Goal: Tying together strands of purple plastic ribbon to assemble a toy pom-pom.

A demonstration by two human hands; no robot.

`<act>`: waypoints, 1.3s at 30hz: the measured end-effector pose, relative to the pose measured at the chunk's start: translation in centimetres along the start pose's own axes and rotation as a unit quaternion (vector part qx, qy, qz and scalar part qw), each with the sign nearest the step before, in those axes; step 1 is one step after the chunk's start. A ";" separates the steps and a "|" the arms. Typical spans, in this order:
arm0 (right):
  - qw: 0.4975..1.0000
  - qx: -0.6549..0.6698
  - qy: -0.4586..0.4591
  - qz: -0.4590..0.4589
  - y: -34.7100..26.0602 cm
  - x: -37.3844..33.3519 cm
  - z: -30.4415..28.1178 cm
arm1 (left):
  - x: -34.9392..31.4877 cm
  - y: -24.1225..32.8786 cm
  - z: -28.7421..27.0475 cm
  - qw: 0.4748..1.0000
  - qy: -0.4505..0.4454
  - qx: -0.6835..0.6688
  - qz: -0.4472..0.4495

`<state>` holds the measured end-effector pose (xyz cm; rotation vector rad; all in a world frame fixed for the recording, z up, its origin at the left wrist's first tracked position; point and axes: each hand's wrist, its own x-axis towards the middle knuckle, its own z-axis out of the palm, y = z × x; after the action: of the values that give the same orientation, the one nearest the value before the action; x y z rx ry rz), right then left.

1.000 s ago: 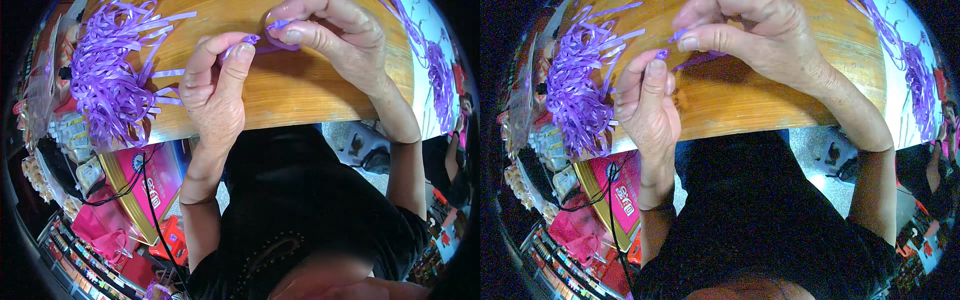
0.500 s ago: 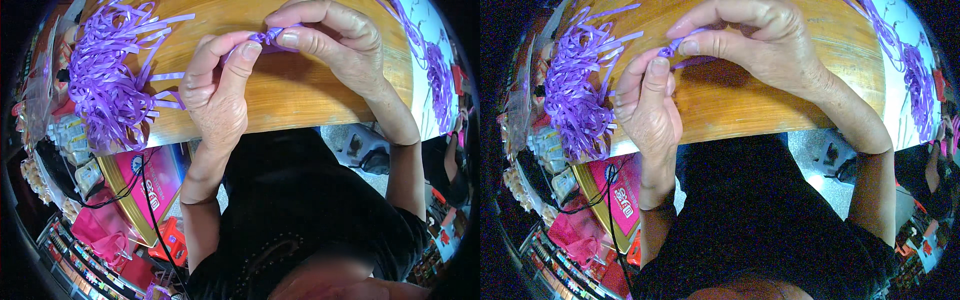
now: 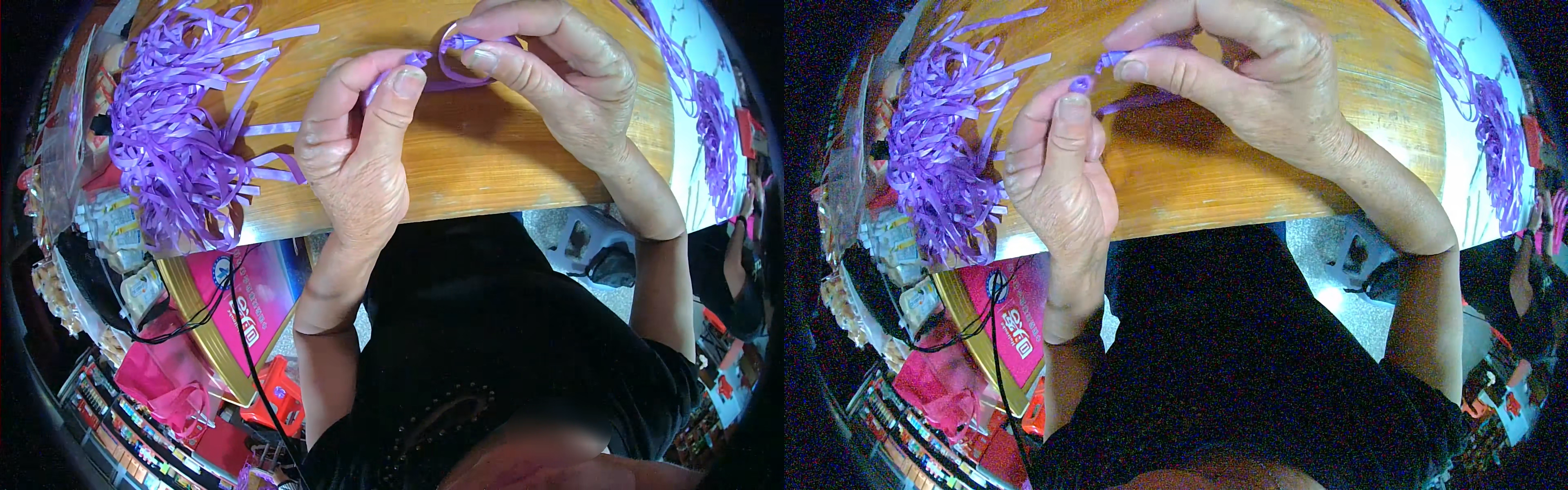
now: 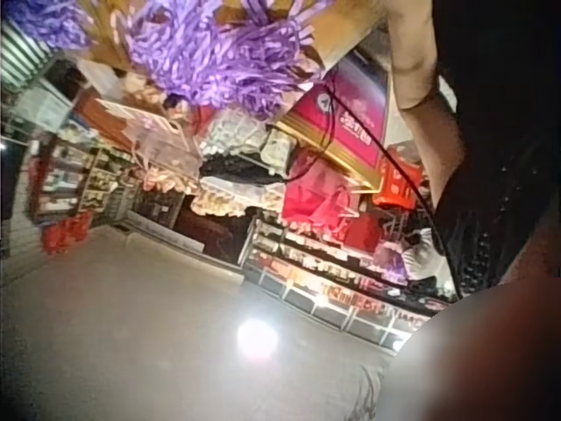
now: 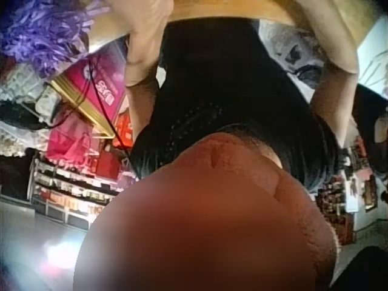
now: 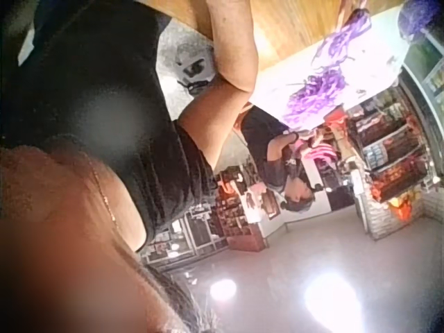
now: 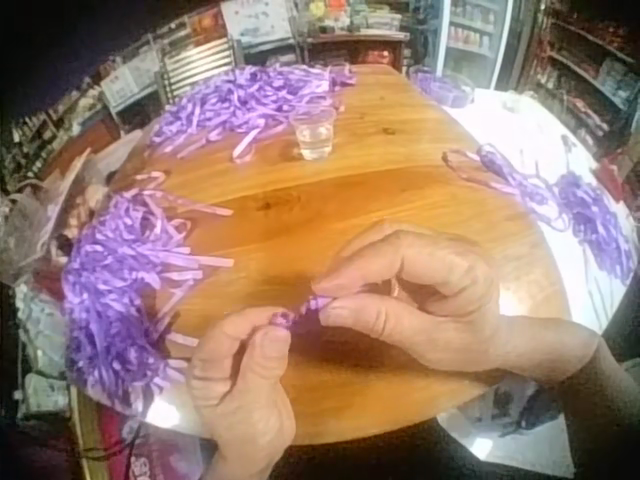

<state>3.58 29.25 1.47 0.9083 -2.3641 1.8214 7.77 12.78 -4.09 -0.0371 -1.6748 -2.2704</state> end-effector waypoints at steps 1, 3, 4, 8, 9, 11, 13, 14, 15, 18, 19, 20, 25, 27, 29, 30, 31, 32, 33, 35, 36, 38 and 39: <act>0.999 0.045 -0.004 0.022 0.3 0.0 0.1 | 0.0 0.0 0.0 1.000 0.001 0.002 0.006; 0.995 0.090 -0.008 0.044 0.5 0.1 0.3 | 0.1 -0.1 0.2 1.000 -0.014 -0.008 0.007; 0.990 0.123 -0.011 0.066 0.5 0.1 0.4 | 0.0 -0.1 0.4 0.999 -0.030 -0.017 0.009; 0.934 0.273 -0.098 -0.209 3.9 1.5 0.8 | 0.4 -1.2 0.5 0.997 -0.066 -0.021 0.040; 0.935 0.273 -0.096 -0.207 3.4 0.9 0.4 | 0.5 -1.3 0.5 0.996 -0.070 -0.016 0.050; 0.940 0.284 -0.055 0.183 1.0 0.0 -0.1 | 0.5 -1.5 0.1 0.996 -0.067 -0.006 0.059; 0.944 0.277 -0.058 0.170 0.8 0.2 -0.1 | 0.6 -1.7 0.0 0.997 -0.050 -0.004 0.056; 0.948 0.270 -0.061 0.155 0.7 0.2 -0.1 | 0.6 -1.6 0.0 0.997 -0.051 -0.004 0.055; 0.948 0.270 -0.061 0.156 0.4 0.2 -0.1 | 0.5 -1.6 0.0 0.997 -0.052 0.008 0.059; 0.944 0.246 -0.074 0.208 0.3 0.1 0.1 | 0.4 -1.4 0.5 0.997 -0.032 -0.007 0.073; 0.946 0.254 -0.082 0.185 1.1 -0.2 0.1 | 0.4 -1.4 0.8 0.996 -0.017 -0.039 0.082; 0.947 0.262 -0.091 0.161 1.9 -0.3 0.2 | 0.4 -1.4 0.5 0.996 -0.017 -0.039 0.081; 0.915 0.273 -0.137 -0.263 6.8 3.0 2.2 | 0.3 -1.3 -0.3 0.996 -0.029 0.030 0.085; 0.880 0.267 -0.146 -0.364 5.6 2.4 1.7 | 0.4 -1.2 -0.1 0.999 -0.020 -0.008 0.039; 0.994 0.047 -0.086 0.052 0.1 0.7 0.6 | 0.2 -1.1 -0.5 0.999 -0.004 -0.042 -0.005; 0.994 0.044 -0.080 0.053 0.2 0.6 0.4 | 0.1 -1.3 -0.3 0.996 -0.001 -0.085 -0.036; 0.997 -0.033 -0.076 -0.009 0.5 0.6 0.2 | 0.1 -1.4 -0.2 0.990 0.006 -0.126 -0.067; 0.989 -0.110 -0.071 -0.070 0.7 0.5 0.1 | 0.1 -1.4 -0.1 0.990 0.003 -0.127 -0.069; 0.989 -0.111 -0.068 -0.068 0.9 0.5 0.0 | 0.0 -1.3 0.1 0.990 -0.012 -0.126 -0.068; 0.989 -0.100 -0.048 -0.101 1.3 0.5 0.0 | 0.0 -1.3 -0.1 0.989 -0.027 -0.127 -0.068; 0.989 -0.101 -0.048 -0.100 1.2 0.5 -0.1 | 0.0 -1.3 -0.2 0.995 -0.046 -0.080 -0.044; 0.987 -0.121 -0.069 -0.084 0.9 0.7 -0.5 | -0.1 -1.2 -0.3 0.997 -0.066 -0.035 -0.019; 0.987 -0.121 -0.069 -0.085 0.8 0.6 -0.5 | -0.3 -1.2 -0.4 0.998 -0.064 0.019 0.002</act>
<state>2.51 29.56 1.18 1.1937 -2.4298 1.4154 7.77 12.79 -5.38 -0.1800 -1.7790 -2.2755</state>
